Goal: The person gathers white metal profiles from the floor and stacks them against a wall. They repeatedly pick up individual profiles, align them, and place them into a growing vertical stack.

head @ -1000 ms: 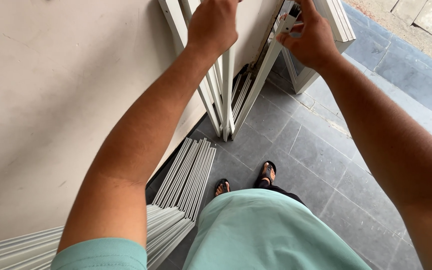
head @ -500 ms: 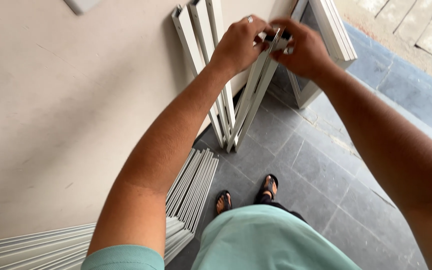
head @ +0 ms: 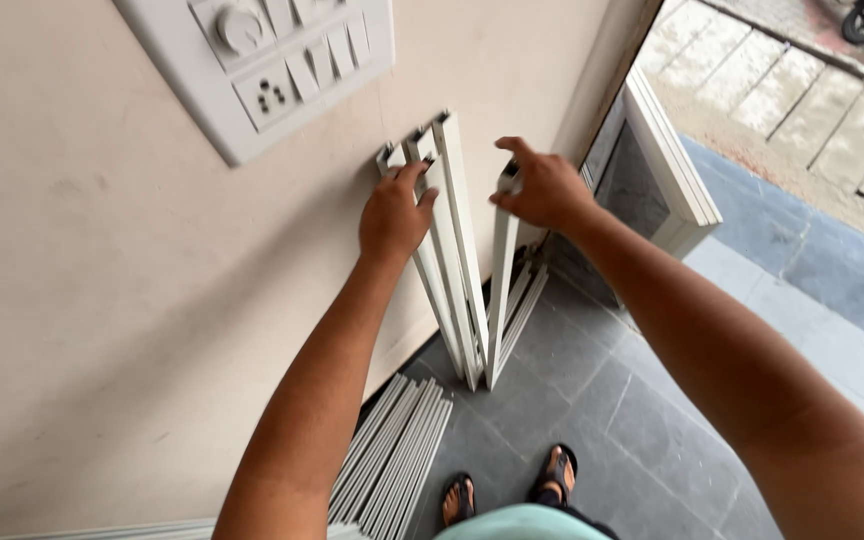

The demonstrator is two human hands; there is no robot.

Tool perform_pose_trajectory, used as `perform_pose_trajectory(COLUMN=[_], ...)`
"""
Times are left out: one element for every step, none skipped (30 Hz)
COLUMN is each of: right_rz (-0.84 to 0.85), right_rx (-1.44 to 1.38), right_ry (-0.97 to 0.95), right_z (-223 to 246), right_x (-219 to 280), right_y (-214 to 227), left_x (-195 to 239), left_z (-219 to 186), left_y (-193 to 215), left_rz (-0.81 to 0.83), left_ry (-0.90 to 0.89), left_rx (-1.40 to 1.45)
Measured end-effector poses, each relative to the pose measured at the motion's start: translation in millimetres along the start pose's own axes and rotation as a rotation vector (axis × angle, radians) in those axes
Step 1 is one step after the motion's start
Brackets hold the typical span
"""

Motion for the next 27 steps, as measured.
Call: perform_pose_trajectory(right_rz=[0.054, 0.111, 0.150, 0.194, 0.236, 0.310, 0.384, 0.463, 0.459, 0.459, 0.458, 0.451, 0.442, 0.436, 0.423, 0.404, 0.386, 0.362, 0.339, 0.322, 0.242, 0.174, 0.105, 0.063, 0.021, -0.020, -0.039], right_rx=[0.015, 0.030, 0.076, 0.123, 0.170, 0.177, 0.185, 0.191, 0.159, 0.125, 0.091, 0.144, 0.197, 0.253, 0.272, 0.287, 0.301, 0.307, 0.313, 0.319, 0.283, 0.243, 0.202, 0.145, 0.090, 0.035, 0.026], right_ry=[-0.013, -0.027, -0.023, -0.019, -0.016, -0.024, -0.032, -0.042, -0.026, -0.013, -0.001, 0.013, 0.027, 0.038, 0.038, 0.039, 0.039, 0.088, 0.137, 0.179, 0.233, 0.281, 0.326, 0.277, 0.226, 0.179, 0.187], right_z=[5, 11, 18, 26, 32, 36, 40, 42, 46, 48, 50, 50, 49, 46, 43, 40, 38, 39, 39, 37, 38, 37, 34, 26, 17, 10, 3], right_x=[-7, -13, -22, -31, -40, -49, -58, -64, -72, -80, -87, -93, -97, -98, -97, -97, -97, -97, -97, -93, -93, -87, -79, -72, -65, -58, -49], right_y=[2, 3, 4, 6, 9, 8, 7, 4, 4, 2, 0, -2, -4, -7, -11, -12, -13, -13, -13, -15, -14, -16, -19, -20, -19, -17, -15], left_x=[-3, -5, -7, -8, -9, -9, -11, -9, -10, -11, -13, -16, -16, -15, -13, -11, -10, -11, -15, -17, -19, -15, -13, -15, -17, -17, -17], left_z=[4, 7, 10, 11, 9, 8, 7, 6, 6, 7, 8, 10, 11, 13, 14, 15, 16, 15, 13, 7, 1, -4, -7, -9, -13, -17, -22], left_y=[3, 4, 4, 3, 3, 3, 2, 1, 0, -2, -2, -1, -1, -2, -3, -2, -1, -1, -1, -1, -1, -4, -10, -15, -19, -22, -26], left_rz=[-0.001, 0.021, 0.042, 0.066, 0.063, 0.063, 0.062, 0.065, 0.069, 0.076, 0.068, 0.058, 0.049, 0.051, 0.053, 0.055, 0.057, 0.057, 0.058, 0.015, -0.027, -0.057, -0.018, 0.014, 0.046, 0.054, 0.062], left_ry=[0.024, 0.044, 0.064, 0.089, 0.086, 0.085, 0.083, 0.088, 0.092, 0.099, 0.108, 0.114, 0.119, 0.122, 0.125, 0.123, 0.125, 0.121, 0.116, 0.034, -0.048, -0.121, -0.131, -0.147, -0.162, -0.195, -0.228], left_rx=[-0.027, -0.036, -0.045, -0.052, -0.055, -0.059, -0.062, -0.076, -0.090, -0.103, -0.099, -0.097, -0.095, -0.086, -0.077, -0.072, -0.063, -0.050, -0.038, -0.050, -0.061, -0.068, -0.036, -0.006, 0.025, 0.036, 0.048])
Point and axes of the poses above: each hand's wrist, its own x-axis away from the middle knuckle, its own y-axis out of the back of the hand, z = x × y, the point moved 5 cm from there along -x, towards the middle knuckle, and after that the axes turned 5 degrees about x, right-handed, at the moved point
